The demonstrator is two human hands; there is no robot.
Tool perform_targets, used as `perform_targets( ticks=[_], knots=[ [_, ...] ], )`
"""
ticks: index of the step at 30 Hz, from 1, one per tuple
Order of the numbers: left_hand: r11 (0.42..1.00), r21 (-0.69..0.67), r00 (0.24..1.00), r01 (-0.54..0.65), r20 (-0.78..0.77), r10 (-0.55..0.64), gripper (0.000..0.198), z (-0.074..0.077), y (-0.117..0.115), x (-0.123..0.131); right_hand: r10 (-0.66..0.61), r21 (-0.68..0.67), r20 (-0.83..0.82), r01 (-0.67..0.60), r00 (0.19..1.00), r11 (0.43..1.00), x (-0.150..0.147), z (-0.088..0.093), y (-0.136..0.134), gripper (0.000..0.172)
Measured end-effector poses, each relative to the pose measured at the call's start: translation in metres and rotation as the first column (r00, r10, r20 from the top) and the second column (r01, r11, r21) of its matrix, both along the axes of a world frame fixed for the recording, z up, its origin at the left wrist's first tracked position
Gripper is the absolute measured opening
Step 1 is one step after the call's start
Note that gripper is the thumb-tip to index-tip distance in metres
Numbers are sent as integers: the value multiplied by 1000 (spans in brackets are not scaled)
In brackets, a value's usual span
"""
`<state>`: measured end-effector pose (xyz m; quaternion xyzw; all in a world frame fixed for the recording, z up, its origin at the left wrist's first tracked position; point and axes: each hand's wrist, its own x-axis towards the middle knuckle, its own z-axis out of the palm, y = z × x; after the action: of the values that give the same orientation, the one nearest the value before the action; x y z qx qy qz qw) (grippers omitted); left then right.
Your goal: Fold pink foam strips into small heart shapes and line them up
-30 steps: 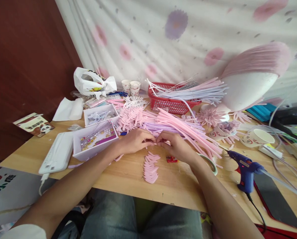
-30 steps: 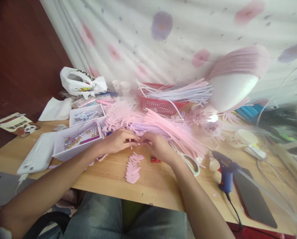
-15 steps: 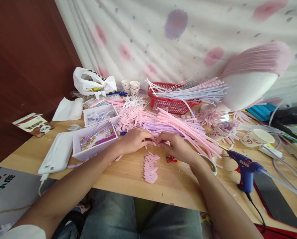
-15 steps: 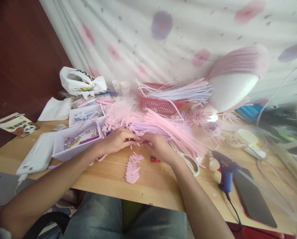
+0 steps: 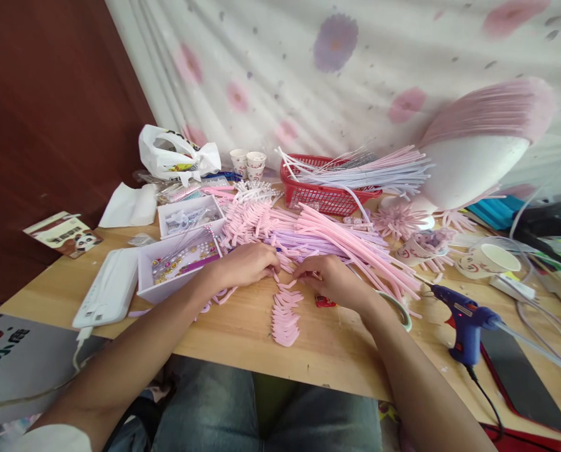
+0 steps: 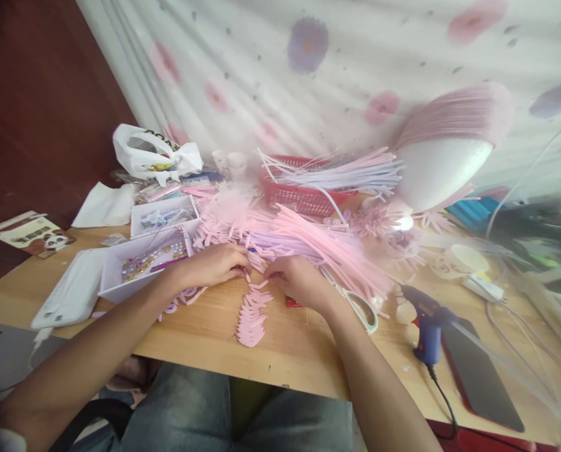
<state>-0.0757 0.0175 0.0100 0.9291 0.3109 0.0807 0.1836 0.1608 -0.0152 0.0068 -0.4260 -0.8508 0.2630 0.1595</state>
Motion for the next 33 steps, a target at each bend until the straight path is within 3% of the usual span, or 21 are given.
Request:
perform_targets(
  ticks=[4, 9, 13, 22, 26, 29, 33],
  knots=[
    [999, 36, 999, -22, -36, 23, 17, 2, -2, 0, 74, 61, -7, -74, 997, 995, -4, 0, -2, 32],
    [995, 77, 996, -58, -69, 64, 16, 5, -4, -1, 123, 100, 65, -129, 990, 987, -7, -8, -5, 26],
    [989, 116, 995, -91, 40, 86, 16, 2, -4, 1, 104, 78, 69, -109, 992, 991, -6, -6, -6, 22],
    [987, 28, 969, -160, 198, 151, 15, -7, -7, 12, 174, 27, 41, -175, 984, 984, -9, 3, -10, 29],
    [979, -7, 931, -206, 308, 198, 16, -10, -7, 14, 10, 72, -68, -5, 998, 997, -5, 9, -10, 23],
    [970, -60, 899, -236, 365, 242, 15, -9, -7, 15, -126, 180, -208, 165, 970, 970, -3, 11, -7, 10],
    [963, -188, 875, -191, 412, 254, 15, -7, -9, 17, -82, 264, -276, 157, 958, 951, -5, 3, -4, 21]
  ],
)
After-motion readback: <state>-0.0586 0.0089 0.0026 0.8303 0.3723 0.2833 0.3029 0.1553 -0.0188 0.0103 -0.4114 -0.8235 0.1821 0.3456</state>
